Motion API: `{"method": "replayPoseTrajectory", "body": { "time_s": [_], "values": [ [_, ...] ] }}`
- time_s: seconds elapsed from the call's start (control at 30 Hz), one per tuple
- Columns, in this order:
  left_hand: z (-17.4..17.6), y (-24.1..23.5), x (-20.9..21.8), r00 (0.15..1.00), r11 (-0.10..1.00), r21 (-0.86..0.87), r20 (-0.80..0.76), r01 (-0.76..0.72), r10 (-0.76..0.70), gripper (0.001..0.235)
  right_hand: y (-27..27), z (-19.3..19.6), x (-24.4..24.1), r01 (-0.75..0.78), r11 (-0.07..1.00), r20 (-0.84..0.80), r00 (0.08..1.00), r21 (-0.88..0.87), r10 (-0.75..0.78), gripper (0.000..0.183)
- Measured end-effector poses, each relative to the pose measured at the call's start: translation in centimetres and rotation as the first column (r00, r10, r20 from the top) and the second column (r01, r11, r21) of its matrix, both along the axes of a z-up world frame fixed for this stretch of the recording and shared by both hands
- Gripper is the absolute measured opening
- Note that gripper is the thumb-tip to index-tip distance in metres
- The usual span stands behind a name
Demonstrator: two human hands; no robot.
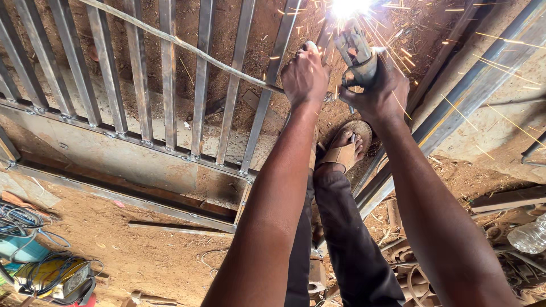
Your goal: The person assembles and welds a metal gate by positioning metal bars within a frame and using a welding rod to join the components.
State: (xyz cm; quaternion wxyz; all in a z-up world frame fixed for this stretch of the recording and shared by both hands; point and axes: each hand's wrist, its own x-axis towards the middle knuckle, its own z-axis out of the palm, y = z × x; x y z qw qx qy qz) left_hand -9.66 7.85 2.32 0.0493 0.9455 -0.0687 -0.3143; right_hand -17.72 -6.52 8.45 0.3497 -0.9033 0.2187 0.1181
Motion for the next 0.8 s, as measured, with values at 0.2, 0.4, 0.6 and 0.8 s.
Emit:
{"method": "replayPoseTrajectory", "body": {
  "time_s": [0.2,0.4,0.6,0.8],
  "values": [
    [-1.6,0.3,-1.0,0.999,1.000,0.001,0.037,-0.017,0.017,0.047,0.0,-0.2,-0.2,-0.030,0.998,0.054,0.998,0.059,0.026,0.073],
    [-4.8,0.7,-2.3,0.962,0.959,-0.118,0.060,-0.259,0.267,0.024,0.3,0.8,0.3,0.060,0.991,-0.023,0.998,0.119,-0.058,0.073],
    [-3.2,0.9,-1.9,0.973,0.982,-0.140,0.172,-0.131,0.154,0.023,0.2,0.8,0.9,0.051,0.998,-0.097,0.994,-0.023,-0.053,0.070],
    [-2.8,0.9,-1.4,0.991,0.992,-0.023,0.056,-0.122,0.123,0.027,0.6,0.9,1.1,0.111,0.991,-0.100,0.990,0.074,-0.103,0.077]
  ]
}}
